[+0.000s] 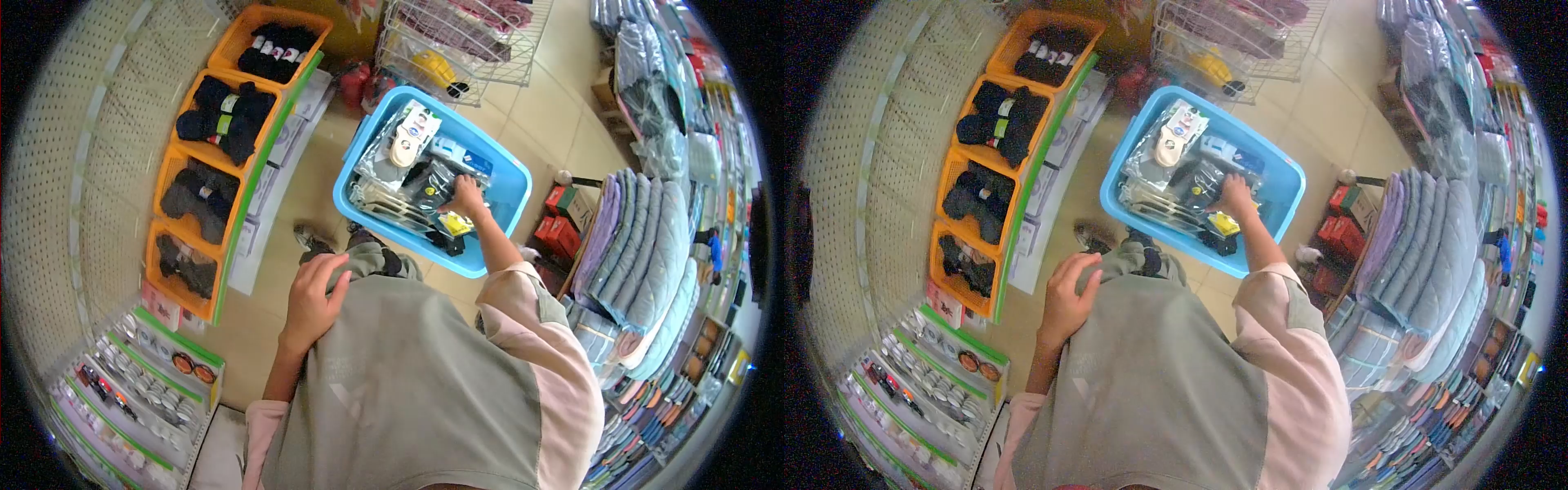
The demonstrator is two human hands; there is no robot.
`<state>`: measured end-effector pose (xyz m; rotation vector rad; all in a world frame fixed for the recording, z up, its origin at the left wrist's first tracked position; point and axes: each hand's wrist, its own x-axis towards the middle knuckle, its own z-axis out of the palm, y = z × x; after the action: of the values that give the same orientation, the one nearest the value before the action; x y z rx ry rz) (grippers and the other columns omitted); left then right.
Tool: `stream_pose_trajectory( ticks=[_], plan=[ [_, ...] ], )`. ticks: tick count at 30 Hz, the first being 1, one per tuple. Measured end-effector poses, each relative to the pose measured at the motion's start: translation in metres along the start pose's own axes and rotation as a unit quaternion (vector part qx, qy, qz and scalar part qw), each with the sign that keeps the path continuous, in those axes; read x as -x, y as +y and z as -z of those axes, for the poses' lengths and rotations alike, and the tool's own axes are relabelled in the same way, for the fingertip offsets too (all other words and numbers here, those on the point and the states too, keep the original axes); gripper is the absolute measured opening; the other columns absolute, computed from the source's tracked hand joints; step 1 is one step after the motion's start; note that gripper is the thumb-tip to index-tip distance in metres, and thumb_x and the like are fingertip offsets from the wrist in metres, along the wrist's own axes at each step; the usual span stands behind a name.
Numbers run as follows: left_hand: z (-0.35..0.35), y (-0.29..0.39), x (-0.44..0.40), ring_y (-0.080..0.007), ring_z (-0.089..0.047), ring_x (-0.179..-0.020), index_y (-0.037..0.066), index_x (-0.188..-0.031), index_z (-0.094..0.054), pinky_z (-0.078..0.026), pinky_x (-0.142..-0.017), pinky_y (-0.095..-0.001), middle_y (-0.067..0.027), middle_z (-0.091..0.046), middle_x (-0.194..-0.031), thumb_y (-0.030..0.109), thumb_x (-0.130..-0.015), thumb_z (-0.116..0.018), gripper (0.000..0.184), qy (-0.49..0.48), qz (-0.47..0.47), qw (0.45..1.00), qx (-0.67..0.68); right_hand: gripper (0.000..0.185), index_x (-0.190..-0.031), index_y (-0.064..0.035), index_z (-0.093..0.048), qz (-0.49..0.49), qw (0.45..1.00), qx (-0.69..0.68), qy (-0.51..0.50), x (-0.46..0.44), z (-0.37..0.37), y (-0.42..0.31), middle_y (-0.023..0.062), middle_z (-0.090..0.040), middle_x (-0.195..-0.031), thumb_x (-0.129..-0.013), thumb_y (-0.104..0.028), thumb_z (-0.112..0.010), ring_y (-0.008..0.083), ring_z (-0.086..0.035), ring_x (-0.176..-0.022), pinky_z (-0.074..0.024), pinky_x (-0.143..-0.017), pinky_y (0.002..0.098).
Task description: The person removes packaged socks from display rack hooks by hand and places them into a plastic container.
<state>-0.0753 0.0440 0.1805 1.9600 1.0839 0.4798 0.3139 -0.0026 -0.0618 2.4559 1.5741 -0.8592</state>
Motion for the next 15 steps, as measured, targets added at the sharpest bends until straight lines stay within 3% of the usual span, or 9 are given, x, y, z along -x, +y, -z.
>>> stream_pose_trajectory(
  ticks=[6,9,15],
  plan=[
    [-0.001,0.001,-0.001,-0.0325,-0.06,-0.093,0.003,-0.11,-0.062,-0.047,-0.082,-0.0398,-0.0139,-0.064,-0.103,0.009,-0.085,-0.065,0.026,-0.007,-0.003,1.0,-0.003,0.089,-0.112,0.0015,-0.05,-0.058,0.982,-0.155,-0.095,-0.007,-0.013,0.014,0.0227,-0.048,-0.122,-0.042,-0.033,-0.094,0.0414,-0.044,-0.119,-0.0416,-0.099,0.0434],
    [-0.003,0.002,-0.001,-0.0325,-0.06,-0.093,0.003,-0.11,-0.062,-0.047,-0.082,-0.0397,-0.0137,-0.064,-0.103,0.009,-0.085,-0.066,0.026,-0.012,-0.008,1.0,-0.004,0.086,-0.11,0.0026,-0.051,0.037,0.996,-0.028,0.073,0.004,-0.013,0.008,0.0235,-0.045,-0.126,-0.043,-0.032,-0.094,0.0415,-0.044,-0.12,-0.0421,-0.1,0.0432],
    [-0.009,0.001,0.001,-0.0324,-0.061,-0.094,0.003,-0.11,-0.062,-0.047,-0.083,-0.0397,-0.0136,-0.064,-0.103,0.008,-0.085,-0.065,0.026,-0.023,-0.016,1.0,-0.001,0.086,-0.111,0.0025,-0.052,0.022,0.999,-0.039,0.01,-0.005,-0.013,0.013,0.023,-0.045,-0.124,-0.045,-0.033,-0.093,0.0418,-0.044,-0.119,-0.0415,-0.101,0.0441]
  ],
)
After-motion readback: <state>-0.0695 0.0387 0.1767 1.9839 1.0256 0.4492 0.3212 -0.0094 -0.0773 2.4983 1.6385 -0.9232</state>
